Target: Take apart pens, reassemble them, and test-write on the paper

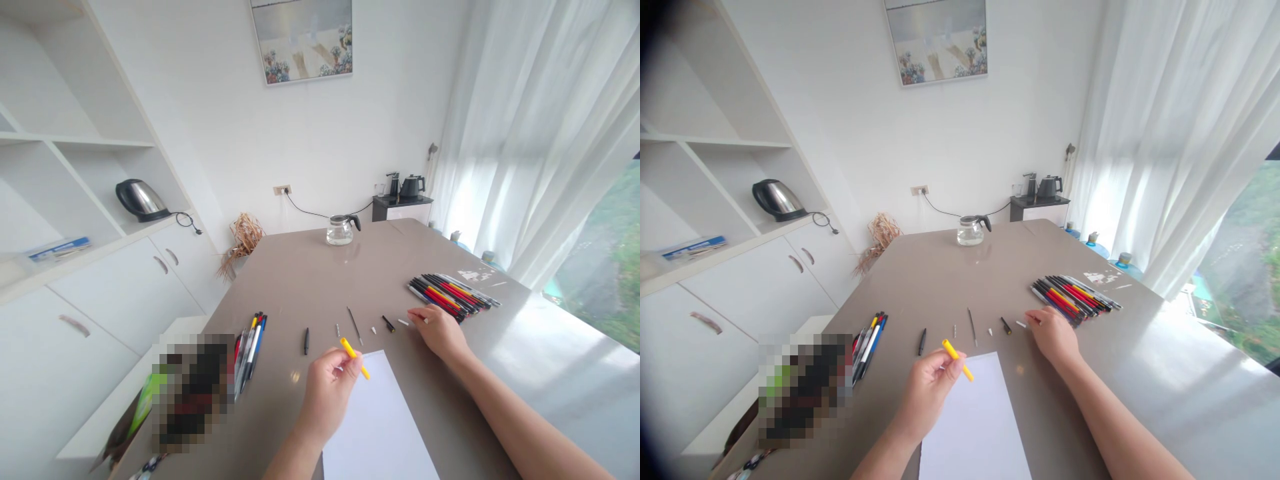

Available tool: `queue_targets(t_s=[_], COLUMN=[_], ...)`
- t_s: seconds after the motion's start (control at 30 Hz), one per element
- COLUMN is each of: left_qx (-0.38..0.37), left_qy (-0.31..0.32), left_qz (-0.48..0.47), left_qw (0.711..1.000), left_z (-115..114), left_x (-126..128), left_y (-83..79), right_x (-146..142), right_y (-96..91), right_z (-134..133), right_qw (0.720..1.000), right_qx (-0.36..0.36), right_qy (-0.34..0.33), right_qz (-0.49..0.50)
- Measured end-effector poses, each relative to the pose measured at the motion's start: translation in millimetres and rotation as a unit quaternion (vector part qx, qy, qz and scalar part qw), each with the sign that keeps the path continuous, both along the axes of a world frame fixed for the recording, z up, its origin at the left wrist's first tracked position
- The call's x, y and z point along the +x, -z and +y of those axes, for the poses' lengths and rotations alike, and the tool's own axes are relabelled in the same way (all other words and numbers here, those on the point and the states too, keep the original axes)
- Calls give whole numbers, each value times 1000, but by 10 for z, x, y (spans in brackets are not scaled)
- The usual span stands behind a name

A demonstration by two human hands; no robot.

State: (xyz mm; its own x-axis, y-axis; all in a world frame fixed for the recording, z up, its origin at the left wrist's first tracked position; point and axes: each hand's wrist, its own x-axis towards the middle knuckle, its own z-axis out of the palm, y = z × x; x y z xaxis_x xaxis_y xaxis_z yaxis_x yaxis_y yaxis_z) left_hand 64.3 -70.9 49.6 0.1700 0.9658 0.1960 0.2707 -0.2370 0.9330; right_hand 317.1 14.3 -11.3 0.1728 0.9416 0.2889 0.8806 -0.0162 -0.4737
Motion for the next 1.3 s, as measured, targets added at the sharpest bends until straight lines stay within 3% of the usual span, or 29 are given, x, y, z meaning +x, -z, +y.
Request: queue_targets(t_s=[0.77, 0.93, 1.07, 1.3], left_qx=[-13, -29, -59, -16], left_qy=[17, 25, 20, 39], left_qz=[2, 14, 13, 111], left_qw=[1000, 999, 998, 993], left_z=[9, 18, 8, 6], left_x=[4, 2, 5, 8], left_y=[35, 54, 102, 84], right_x=[-106, -90, -176, -564], right_y=[26, -8, -166, -535], right_z=[15, -2, -119, -473], right_qw=[998, 1000, 989, 908], right_qx=[-18, 3, 24, -7], right_qy=[-32, -12, -52, -218], right_qz=[-53, 6, 135, 358])
